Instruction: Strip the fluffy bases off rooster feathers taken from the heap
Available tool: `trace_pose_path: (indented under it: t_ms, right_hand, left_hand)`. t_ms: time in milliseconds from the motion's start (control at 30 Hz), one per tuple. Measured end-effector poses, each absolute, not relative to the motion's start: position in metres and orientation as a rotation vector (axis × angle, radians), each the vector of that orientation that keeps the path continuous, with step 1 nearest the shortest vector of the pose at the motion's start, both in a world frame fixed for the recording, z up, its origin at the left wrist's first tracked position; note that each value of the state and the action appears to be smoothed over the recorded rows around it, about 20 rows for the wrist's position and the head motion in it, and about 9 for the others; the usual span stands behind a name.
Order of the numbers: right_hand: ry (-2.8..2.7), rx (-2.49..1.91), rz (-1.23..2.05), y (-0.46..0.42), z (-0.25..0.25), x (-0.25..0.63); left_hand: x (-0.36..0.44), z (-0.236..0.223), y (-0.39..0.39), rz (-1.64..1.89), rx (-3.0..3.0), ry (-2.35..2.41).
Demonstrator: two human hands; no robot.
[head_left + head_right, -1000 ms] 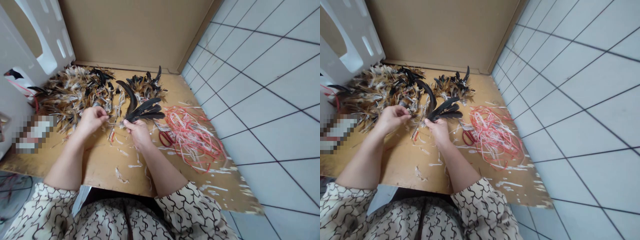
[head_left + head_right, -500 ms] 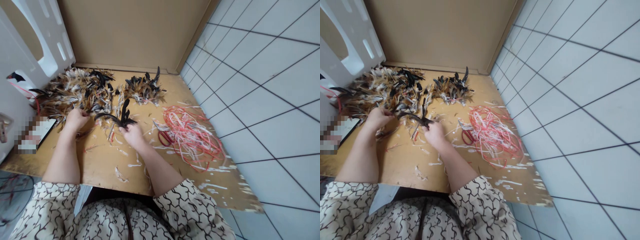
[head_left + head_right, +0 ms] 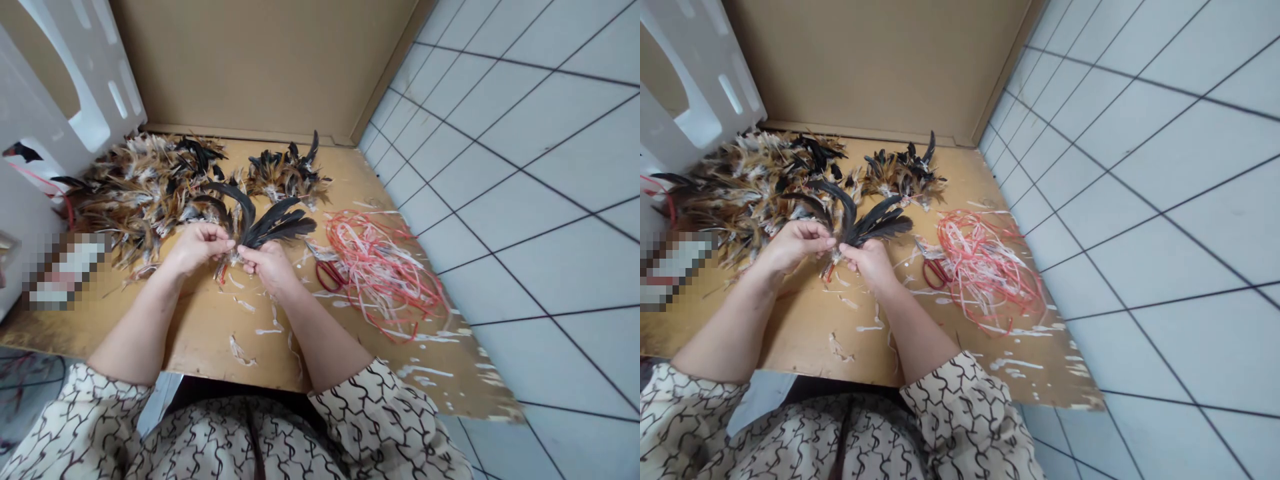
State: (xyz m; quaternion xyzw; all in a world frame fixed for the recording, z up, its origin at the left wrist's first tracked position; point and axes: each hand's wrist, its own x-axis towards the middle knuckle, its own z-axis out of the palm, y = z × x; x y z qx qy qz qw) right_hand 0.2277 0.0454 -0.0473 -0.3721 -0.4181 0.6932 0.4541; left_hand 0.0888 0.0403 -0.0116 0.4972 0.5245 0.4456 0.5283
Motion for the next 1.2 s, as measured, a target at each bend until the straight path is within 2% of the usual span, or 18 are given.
trace_pose_path:
  t_ms: [600,700,900,1100,1200]
  right_hand:
    - [-0.835,-0.672,2.025,0.045,-0.045,0.23]
    - [-0.824,-0.685,2.001,0.047,-0.045,0.232]
    - [-0.768,-0.697,1.871,0.053,-0.043,0.24]
    - [-0.778,-0.686,1.917,0.052,-0.042,0.241]
    - [-0.782,-0.683,1.904,0.053,-0.042,0.24]
  left_hand:
    - [0.098,-0.024,0.045,1.113,0.981,1.07]
    - [0.096,-0.022,0.046,1.117,0.967,1.102]
    - [0.081,-0.019,0.049,1.366,1.083,1.25]
    - [0.084,-0.018,0.041,1.027,1.451,1.059]
    - [0.084,-0.02,0.042,0.971,1.524,1.082]
